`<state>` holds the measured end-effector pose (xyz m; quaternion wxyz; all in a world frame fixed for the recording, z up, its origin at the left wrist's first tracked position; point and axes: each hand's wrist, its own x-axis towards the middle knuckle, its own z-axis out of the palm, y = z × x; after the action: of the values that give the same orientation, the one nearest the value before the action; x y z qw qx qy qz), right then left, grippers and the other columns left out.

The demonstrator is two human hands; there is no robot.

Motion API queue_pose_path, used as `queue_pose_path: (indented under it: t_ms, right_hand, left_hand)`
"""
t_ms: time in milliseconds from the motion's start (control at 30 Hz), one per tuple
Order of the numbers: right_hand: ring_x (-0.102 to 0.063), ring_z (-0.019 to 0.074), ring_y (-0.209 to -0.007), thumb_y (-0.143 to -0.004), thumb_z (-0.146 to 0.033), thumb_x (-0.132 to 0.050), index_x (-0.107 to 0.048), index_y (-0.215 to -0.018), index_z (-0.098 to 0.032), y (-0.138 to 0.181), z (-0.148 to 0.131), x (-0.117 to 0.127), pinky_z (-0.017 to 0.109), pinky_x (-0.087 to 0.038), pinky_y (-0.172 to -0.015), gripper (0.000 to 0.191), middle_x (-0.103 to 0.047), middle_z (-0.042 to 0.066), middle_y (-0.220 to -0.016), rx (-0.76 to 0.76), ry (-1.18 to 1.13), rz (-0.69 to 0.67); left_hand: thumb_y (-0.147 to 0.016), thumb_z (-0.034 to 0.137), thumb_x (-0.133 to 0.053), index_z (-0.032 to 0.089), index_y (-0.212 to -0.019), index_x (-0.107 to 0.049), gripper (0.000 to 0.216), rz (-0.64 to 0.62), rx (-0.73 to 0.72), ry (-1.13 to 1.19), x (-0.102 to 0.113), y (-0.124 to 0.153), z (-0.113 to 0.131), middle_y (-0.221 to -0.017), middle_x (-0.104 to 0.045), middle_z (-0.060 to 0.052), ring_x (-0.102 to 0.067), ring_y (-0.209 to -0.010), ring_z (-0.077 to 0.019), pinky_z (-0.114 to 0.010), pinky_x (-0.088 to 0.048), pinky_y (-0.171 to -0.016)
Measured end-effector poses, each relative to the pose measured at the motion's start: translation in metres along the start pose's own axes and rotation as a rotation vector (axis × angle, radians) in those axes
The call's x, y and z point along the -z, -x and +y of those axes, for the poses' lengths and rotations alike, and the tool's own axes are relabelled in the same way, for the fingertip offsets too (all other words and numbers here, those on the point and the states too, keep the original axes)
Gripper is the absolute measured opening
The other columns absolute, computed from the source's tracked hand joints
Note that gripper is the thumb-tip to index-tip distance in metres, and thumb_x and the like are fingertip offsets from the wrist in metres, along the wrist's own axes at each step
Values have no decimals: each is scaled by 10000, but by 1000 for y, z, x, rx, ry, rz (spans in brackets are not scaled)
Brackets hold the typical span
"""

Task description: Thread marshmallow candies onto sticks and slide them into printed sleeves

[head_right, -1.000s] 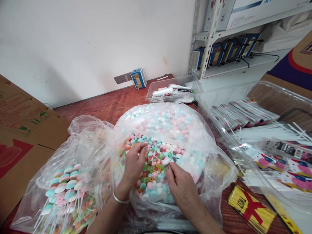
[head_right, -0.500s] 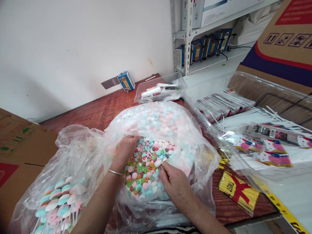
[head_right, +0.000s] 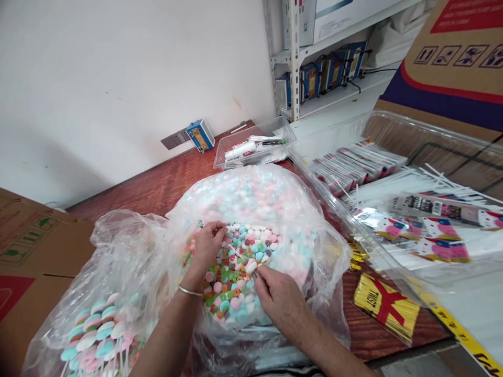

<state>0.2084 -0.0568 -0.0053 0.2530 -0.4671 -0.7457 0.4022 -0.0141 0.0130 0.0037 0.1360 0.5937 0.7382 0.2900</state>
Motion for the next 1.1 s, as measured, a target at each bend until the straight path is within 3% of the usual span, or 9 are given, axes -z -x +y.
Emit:
queue_pose_path:
  t_ms: [133, 500, 667, 767, 867, 967, 1100]
  right_hand:
    - [-562, 171, -653, -937, -250, -362, -441, -712, -226, -1, 1, 0, 262, -331, -603, 240, -575, -9, -672, -1, 0, -17]
    - [-555, 169, -653, -939, -259, -355, -423, -706, -227, 0, -1, 0, 263, -326, -603, 245, -562, -12, -669, -5, -7, -36]
    - [-542, 164, -647, -939, -262, -367, -434, -704, -223, -1, -1, 1, 260, -328, -601, 247, -552, -17, -662, -3, -28, -22]
    - [-531, 157, -641, -942, -265, -364, -458, -713, -219, -3, 0, 1, 254, -339, -600, 252, -549, -20, -665, 2, -75, -7]
    - [-524, 153, -643, -950, -289, -356, -509, -748, -213, -4, 1, 3, 248, -359, -605, 264, -556, -21, -679, 11, -133, 16]
    - [-509, 146, -630, -944, -311, -376, -534, -764, -211, -7, -1, 7, 238, -373, -590, 260, -542, -29, -670, 3, -201, 78]
    - [-518, 148, -635, -912, -328, -458, -572, -848, -212, -13, -8, 11, 232, -408, -591, 175, -546, -37, -673, -11, -308, 186]
  left_hand:
    - [-820, 256, -609, 148, -914, -705, 172, 10, 54, 7, -4, -2, -4, -938, -719, -90, -671, -763, -174, -282, -500, -707]
    - [-811, 289, -606, 118, -1005, -659, 264, 4, 200, -63, -1, -3, -3, -709, -692, -58, -645, -698, -207, -295, -440, -655]
    - [-777, 278, -633, 159, -964, -664, 223, 1, 187, -63, -4, -1, -1, -720, -669, -46, -623, -705, -213, -305, -429, -678]
    - [-737, 212, -639, 172, -895, -644, 164, 25, 158, -23, -5, 3, 1, -826, -665, -60, -615, -775, -210, -317, -434, -738]
    - [-735, 200, -625, 177, -885, -597, 155, 40, 142, 71, -4, 12, 6, -897, -656, -63, -612, -810, -195, -317, -449, -765]
    - [-785, 283, -601, 185, -870, -548, 141, -6, 137, 205, -2, 28, 16, -799, -644, -27, -617, -725, -164, -280, -482, -683]
    - [-775, 354, -667, 179, -968, -551, 286, -170, 208, 747, 1, 57, 40, -817, -663, -19, -632, -698, -136, -247, -513, -634]
